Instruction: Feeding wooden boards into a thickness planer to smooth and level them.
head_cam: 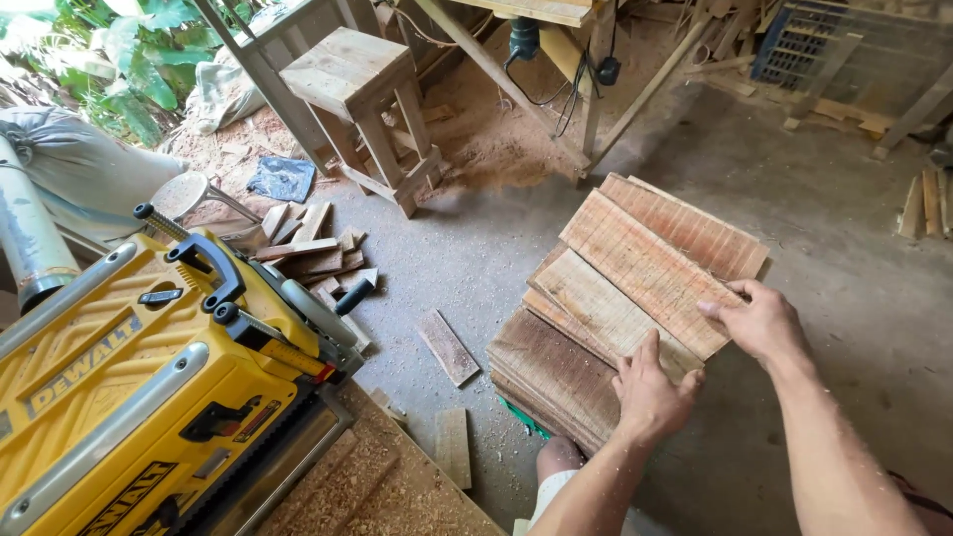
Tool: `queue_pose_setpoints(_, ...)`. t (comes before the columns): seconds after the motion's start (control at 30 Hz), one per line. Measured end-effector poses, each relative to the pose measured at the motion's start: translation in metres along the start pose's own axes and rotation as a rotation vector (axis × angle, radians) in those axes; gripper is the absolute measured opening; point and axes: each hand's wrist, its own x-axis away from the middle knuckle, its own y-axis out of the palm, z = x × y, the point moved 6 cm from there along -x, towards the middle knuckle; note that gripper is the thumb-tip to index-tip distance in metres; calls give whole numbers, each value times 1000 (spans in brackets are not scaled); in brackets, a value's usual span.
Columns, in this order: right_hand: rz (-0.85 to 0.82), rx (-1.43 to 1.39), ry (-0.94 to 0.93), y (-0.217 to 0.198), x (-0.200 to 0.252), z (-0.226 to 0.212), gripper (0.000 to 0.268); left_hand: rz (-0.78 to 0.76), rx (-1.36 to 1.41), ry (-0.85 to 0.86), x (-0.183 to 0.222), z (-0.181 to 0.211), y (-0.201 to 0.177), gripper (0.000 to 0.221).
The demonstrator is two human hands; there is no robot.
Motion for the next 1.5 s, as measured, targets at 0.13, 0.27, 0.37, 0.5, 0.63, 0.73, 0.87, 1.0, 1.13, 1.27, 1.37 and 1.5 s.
queue_pose_setpoints(0.13, -33, 14, -94, -18, 28, -21, 44, -28, 205, -158, 29, 31, -31, 85)
queue_pose_setpoints(0.27, -107, -450, -29, -10, 44, -17, 28, 29, 519, -161, 42, 45, -46, 77)
queue_pose_setpoints(0.37, -271, -848, -7, 16, 49, -1, 33, 125, 812, -79, 37, 38, -50, 70)
queue_pose_setpoints(0.5, -419, -1074, -31, 48, 57, 15, 48, 161, 980, -115, 34, 11, -57, 70)
queue_pose_setpoints(0.63, -455, -1086, -54, 52, 89, 3, 53, 114, 1067, -139, 40, -1, -72, 68)
queue_pose_setpoints(0.73, -539, -1173, -50, 72, 100, 18, 74, 93, 1056, -162, 58, -14, -88, 74)
queue_pose_setpoints(0.87, -703, -1213, -65, 104, 159, 3, 71, 120, 1063, 22, 97, -64, -106, 85)
queue_pose_setpoints(1.0, -775, -1164, 72, 150, 226, -11, 71, 301, 1082, 105, 139, -147, -119, 95)
queue_pose_setpoints(1.13, -941, -1075, 115, 209, 284, -34, 70, 509, 1156, 127, 195, -224, -146, 92)
queue_pose_setpoints(1.27, -1204, -937, 28, 290, 330, -49, 69, 767, 1135, 126, 260, -285, -185, 89)
queue_pose_setpoints(1.37, -1334, -845, -16, 333, 374, -66, 68, 937, 1130, 97, 305, -327, -206, 87)
queue_pose_setpoints(1.5, -1429, -706, -21, 379, 432, -79, 66, 1066, 1180, 69, 360, -370, -225, 84)
